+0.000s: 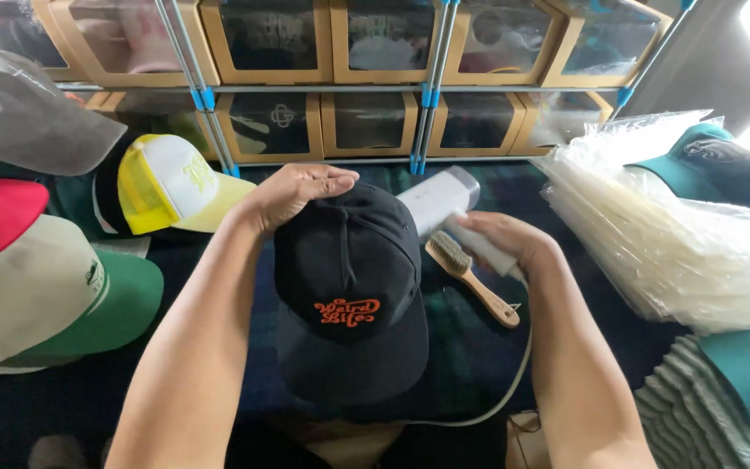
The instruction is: Brushing and steaming a baseball cap to clean and reshape it.
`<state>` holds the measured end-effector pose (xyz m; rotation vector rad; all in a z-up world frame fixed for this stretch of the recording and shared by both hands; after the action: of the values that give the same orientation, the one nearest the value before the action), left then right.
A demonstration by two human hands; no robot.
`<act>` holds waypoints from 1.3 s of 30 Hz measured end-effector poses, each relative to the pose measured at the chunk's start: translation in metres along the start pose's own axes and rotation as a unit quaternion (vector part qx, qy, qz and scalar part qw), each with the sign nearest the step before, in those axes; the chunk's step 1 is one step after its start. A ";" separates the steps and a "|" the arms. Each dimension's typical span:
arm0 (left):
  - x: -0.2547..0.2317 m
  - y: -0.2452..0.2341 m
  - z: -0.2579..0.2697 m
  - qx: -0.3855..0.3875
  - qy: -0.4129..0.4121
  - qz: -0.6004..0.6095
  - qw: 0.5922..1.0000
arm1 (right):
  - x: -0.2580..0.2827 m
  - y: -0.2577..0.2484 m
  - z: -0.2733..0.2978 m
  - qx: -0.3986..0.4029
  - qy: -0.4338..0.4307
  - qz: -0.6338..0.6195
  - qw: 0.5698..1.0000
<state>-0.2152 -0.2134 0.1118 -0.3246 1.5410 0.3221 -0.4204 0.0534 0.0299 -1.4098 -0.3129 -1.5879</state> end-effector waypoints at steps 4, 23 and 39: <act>-0.006 0.005 0.011 0.009 -0.024 0.021 0.999 | -0.020 0.009 0.040 -0.027 -0.024 -0.058 0.998; -0.036 0.024 0.026 0.048 -0.021 -0.169 0.984 | -0.037 0.051 0.161 -0.216 -0.105 -0.184 0.953; -0.043 0.033 0.035 0.054 -0.062 -0.217 0.973 | -0.027 0.079 0.179 -0.253 -0.119 -0.138 0.950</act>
<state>-0.1969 -0.1689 0.1546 -0.5322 1.3171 -0.0841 -0.2510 0.1539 0.0302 -2.0359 -0.2611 -1.8062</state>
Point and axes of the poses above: each hand's wrist, its own z-axis away from the middle knuckle, its own y-axis out of the palm, x = y × z, the point moved 6 cm from there along -z, towards the middle knuckle, and after that the axes turned 9 degrees about z, right-handed, at the moved point
